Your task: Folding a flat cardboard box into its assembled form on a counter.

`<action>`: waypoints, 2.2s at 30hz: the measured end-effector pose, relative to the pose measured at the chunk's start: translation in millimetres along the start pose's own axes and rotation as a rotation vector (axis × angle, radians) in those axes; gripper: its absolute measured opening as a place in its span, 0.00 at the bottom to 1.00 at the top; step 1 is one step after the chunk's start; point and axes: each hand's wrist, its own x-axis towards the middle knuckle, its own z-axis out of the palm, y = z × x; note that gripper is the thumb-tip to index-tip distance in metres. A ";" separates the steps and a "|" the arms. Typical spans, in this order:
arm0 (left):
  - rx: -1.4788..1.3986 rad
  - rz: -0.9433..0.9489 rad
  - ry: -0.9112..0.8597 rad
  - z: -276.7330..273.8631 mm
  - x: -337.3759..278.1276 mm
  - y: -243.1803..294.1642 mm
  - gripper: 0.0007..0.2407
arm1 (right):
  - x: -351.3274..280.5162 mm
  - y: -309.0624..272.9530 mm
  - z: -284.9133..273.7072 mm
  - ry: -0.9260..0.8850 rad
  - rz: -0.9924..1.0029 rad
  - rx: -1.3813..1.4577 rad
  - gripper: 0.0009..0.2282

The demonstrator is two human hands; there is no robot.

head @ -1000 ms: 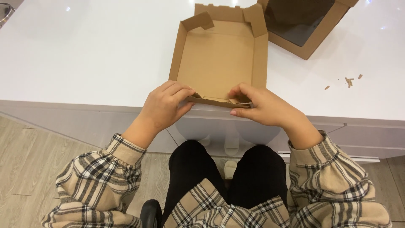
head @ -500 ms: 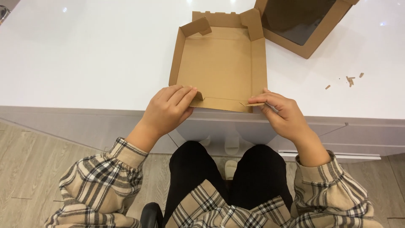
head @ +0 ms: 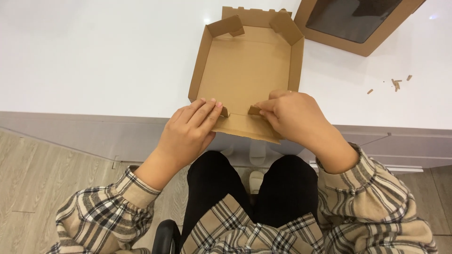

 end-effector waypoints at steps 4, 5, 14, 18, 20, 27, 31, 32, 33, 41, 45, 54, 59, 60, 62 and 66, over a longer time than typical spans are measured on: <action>0.001 -0.011 -0.087 -3.9 13.2 -4.7 0.22 | 13.0 3.2 2.1 -0.011 -0.015 -0.019 0.08; -0.007 -0.018 -0.129 -4.0 15.6 -6.9 0.22 | 14.9 3.0 1.3 -0.026 -0.019 -0.011 0.08; 0.009 0.001 -0.241 11.0 34.6 -17.1 0.20 | 19.4 11.8 10.5 -0.149 -0.031 0.081 0.10; -0.046 0.002 -0.203 5.0 40.1 -19.9 0.15 | 19.4 17.8 7.9 -0.223 -0.012 0.163 0.10; -0.084 -0.007 -0.206 2.1 48.0 -23.8 0.13 | 28.1 27.3 8.2 -0.262 0.009 0.218 0.11; -0.369 -0.256 -0.562 -6.1 85.2 -39.7 0.09 | 66.8 81.8 38.9 -0.468 0.263 0.516 0.11; -0.423 -0.323 -0.637 -14.1 101.1 -44.1 0.11 | 49.1 56.4 -2.3 -0.428 0.327 0.664 0.15; -0.449 -0.346 -0.660 -12.7 102.8 -45.3 0.12 | 37.6 37.0 -24.7 -0.358 0.335 0.779 0.17; -0.474 -0.369 -0.684 -11.2 104.7 -47.2 0.12 | 27.1 17.7 -47.0 -0.286 0.342 0.894 0.19; -0.565 -0.427 -0.693 -11.0 105.7 -48.3 0.15 | -29.9 52.3 45.5 0.574 0.214 0.653 0.07; -0.594 -0.415 -0.660 -19.5 107.6 -44.6 0.16 | -33.9 49.6 65.9 0.613 0.246 0.632 0.12; -0.755 -0.525 -0.644 2.4 100.1 -57.0 0.13 | -4.0 57.6 78.4 0.572 0.131 0.477 0.12; -0.804 -0.587 -0.683 24.8 96.1 -72.5 0.13 | 15.0 59.2 79.9 0.440 0.187 0.587 0.11; -0.795 -0.597 -0.685 33.1 95.4 -79.4 0.13 | 17.4 57.1 76.0 0.405 0.160 0.547 0.17; -0.810 -0.597 -0.679 34.7 95.7 -77.0 0.12 | 21.0 58.9 84.1 0.395 0.149 0.594 0.19; -0.837 -0.614 -0.650 37.2 93.6 -71.3 0.11 | 26.9 66.7 93.1 0.362 0.249 0.745 0.09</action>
